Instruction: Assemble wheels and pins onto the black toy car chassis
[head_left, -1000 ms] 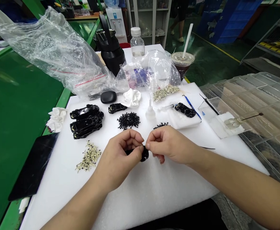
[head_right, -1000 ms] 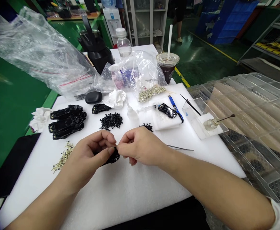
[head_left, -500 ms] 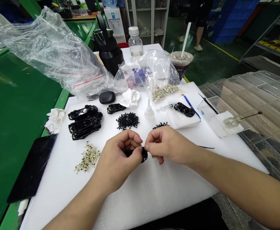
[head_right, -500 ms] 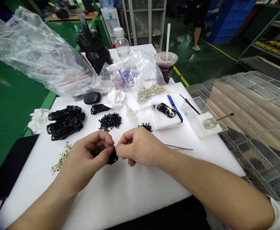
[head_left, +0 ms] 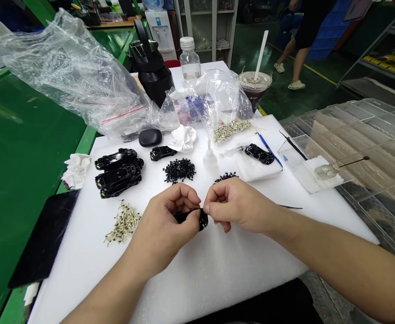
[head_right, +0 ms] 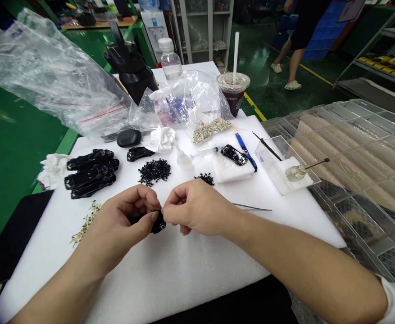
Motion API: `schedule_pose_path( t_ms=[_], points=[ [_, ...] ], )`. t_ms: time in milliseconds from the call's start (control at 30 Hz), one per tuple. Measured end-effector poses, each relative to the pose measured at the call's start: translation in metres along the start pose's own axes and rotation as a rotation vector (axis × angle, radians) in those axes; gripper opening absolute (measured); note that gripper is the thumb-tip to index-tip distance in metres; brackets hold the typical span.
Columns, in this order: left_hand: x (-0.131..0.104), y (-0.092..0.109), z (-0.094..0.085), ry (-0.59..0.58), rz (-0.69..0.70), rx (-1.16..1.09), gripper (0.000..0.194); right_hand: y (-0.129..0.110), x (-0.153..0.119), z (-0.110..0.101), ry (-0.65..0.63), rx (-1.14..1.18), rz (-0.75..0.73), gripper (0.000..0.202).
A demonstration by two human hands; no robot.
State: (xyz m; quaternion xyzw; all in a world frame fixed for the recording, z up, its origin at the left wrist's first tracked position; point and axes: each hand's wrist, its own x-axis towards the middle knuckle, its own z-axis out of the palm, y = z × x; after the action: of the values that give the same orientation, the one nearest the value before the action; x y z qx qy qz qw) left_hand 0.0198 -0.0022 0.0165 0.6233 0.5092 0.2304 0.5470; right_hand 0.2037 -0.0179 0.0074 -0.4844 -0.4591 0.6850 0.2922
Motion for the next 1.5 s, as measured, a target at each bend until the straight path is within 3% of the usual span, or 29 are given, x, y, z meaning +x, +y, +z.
schedule_pose_path(
  t_ms=[567, 1167, 1367, 1500],
  points=[
    [0.001, -0.005, -0.003, -0.069, 0.019, -0.021, 0.007, -0.001, -0.003, 0.000, 0.005, -0.033, 0.001, 0.008],
    [0.000, -0.001, -0.002, -0.016, 0.015, 0.042, 0.007, -0.001, -0.003, 0.000, -0.002, -0.049, -0.023, 0.007],
    [0.000, -0.003, -0.007, 0.033, 0.032, 0.031, 0.009, -0.006, -0.012, -0.008, 0.210, -0.166, -0.178, 0.012],
    [0.000, -0.002, -0.005, 0.055, 0.053, 0.044, 0.009, -0.007, -0.012, -0.006, 0.109, -0.096, -0.104, 0.015]
  ],
)
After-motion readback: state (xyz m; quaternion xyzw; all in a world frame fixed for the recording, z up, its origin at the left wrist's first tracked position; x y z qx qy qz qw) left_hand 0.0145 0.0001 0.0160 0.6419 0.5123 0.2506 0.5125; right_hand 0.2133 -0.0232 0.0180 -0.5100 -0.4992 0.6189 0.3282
